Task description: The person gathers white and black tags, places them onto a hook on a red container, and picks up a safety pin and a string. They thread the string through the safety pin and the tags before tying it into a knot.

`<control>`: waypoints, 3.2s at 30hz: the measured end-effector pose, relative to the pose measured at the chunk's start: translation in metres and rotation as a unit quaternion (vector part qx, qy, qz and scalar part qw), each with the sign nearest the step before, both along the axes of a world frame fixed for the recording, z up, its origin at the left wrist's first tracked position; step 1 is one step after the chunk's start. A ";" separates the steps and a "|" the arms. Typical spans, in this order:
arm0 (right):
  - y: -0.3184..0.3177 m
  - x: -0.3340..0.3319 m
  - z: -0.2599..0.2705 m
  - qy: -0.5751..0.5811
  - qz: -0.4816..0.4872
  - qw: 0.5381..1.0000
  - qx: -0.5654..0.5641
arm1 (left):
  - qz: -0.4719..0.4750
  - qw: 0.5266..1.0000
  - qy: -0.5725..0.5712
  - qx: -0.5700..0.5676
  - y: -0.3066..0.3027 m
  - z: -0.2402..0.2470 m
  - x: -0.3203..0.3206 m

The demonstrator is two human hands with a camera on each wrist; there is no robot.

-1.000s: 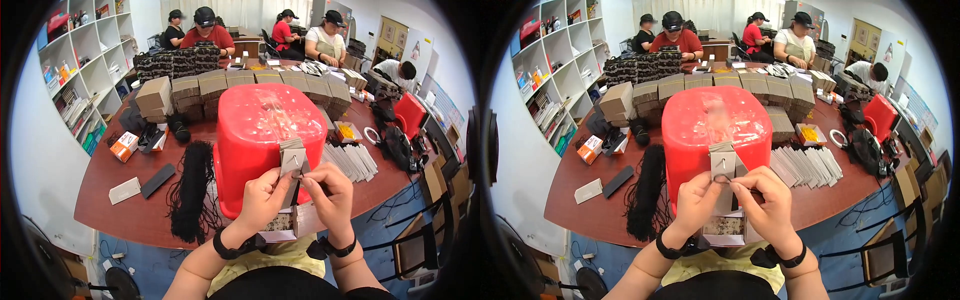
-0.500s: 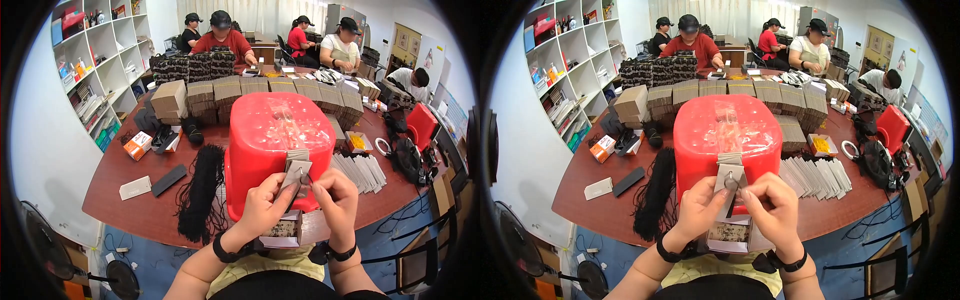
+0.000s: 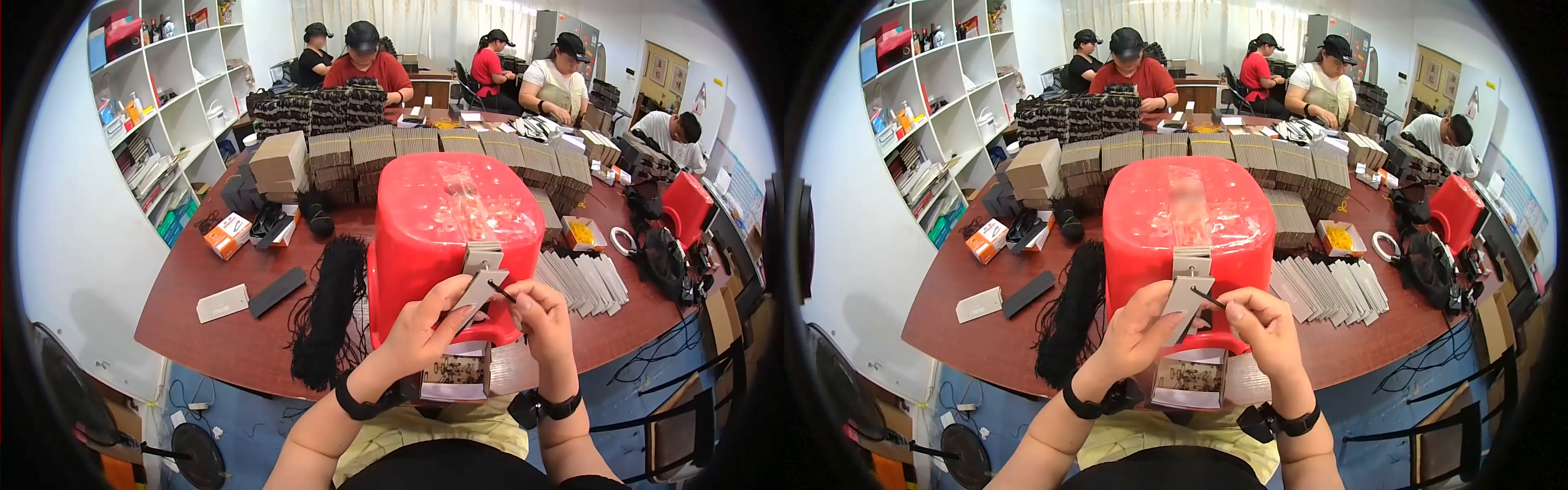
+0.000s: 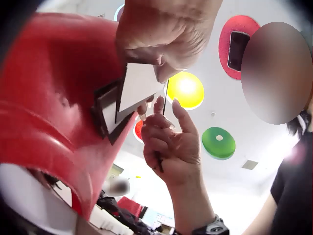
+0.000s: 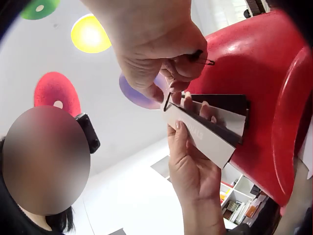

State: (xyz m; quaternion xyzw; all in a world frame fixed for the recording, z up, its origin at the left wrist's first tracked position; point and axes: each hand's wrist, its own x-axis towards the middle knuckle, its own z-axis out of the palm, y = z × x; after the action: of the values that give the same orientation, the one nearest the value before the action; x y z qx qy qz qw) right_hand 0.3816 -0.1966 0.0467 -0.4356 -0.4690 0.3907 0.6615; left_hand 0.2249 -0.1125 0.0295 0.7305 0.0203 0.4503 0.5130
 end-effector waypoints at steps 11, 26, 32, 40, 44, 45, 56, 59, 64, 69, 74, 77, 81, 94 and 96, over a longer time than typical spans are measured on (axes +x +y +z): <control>0.008 0.002 -0.004 -0.035 0.036 0.999 0.022 | 0.158 0.950 0.044 0.265 -0.010 0.018 -0.008; 0.005 0.005 0.033 -0.336 -0.095 0.914 0.209 | 0.094 0.981 0.091 0.141 -0.021 0.006 -0.019; 0.010 0.000 0.038 -0.167 0.017 0.981 0.093 | 0.041 0.988 0.109 0.097 -0.032 0.000 -0.022; -0.005 0.011 0.029 0.354 0.279 0.875 0.176 | -0.099 0.977 0.062 -0.177 -0.039 -0.006 -0.027; -0.029 -0.001 0.022 0.257 0.231 0.919 0.190 | -0.105 0.963 0.067 -0.240 -0.047 0.001 -0.029; -0.037 -0.012 0.025 0.126 0.175 0.966 0.140 | -0.097 0.955 0.064 -0.273 -0.050 0.003 -0.029; -0.021 -0.012 0.009 -0.080 -0.136 0.964 0.215 | 0.029 0.964 0.238 -0.119 -0.063 0.019 -0.037; -0.021 0.010 0.009 -0.022 -0.233 0.942 0.243 | 0.029 0.958 0.266 -0.104 -0.061 0.016 -0.043; -0.041 -0.002 0.012 -0.055 -0.279 0.915 0.286 | -0.026 0.937 0.313 -0.151 -0.057 0.017 -0.042; -0.043 0.013 0.014 -0.110 -0.320 0.901 0.269 | -0.377 0.789 0.278 -0.398 -0.048 0.025 -0.045; -0.037 0.039 -0.026 -0.073 -0.304 0.950 -0.012 | -0.273 0.833 0.178 -0.447 -0.051 0.021 0.007; -0.075 0.021 -0.049 -0.157 -0.292 0.944 0.014 | -0.180 0.894 0.096 -0.398 -0.060 0.009 0.036; -0.097 -0.012 -0.052 -0.089 -0.202 0.971 -0.086 | -0.210 0.907 0.117 -0.347 -0.072 0.002 0.057; -0.006 0.134 -0.073 -0.508 -0.282 0.804 -0.127 | -0.044 0.951 0.232 -0.202 -0.050 0.001 -0.028; 0.009 0.138 -0.087 -0.573 -0.236 0.762 -0.191 | -0.015 0.944 0.232 -0.233 -0.048 0.000 -0.043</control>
State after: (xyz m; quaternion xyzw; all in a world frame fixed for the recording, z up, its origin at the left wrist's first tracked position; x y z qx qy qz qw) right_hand 0.5201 -0.1880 -0.0408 -0.7924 -0.5586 -0.0183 0.2443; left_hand 0.1822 -0.1606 0.0292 0.6754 0.2324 0.2435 0.6562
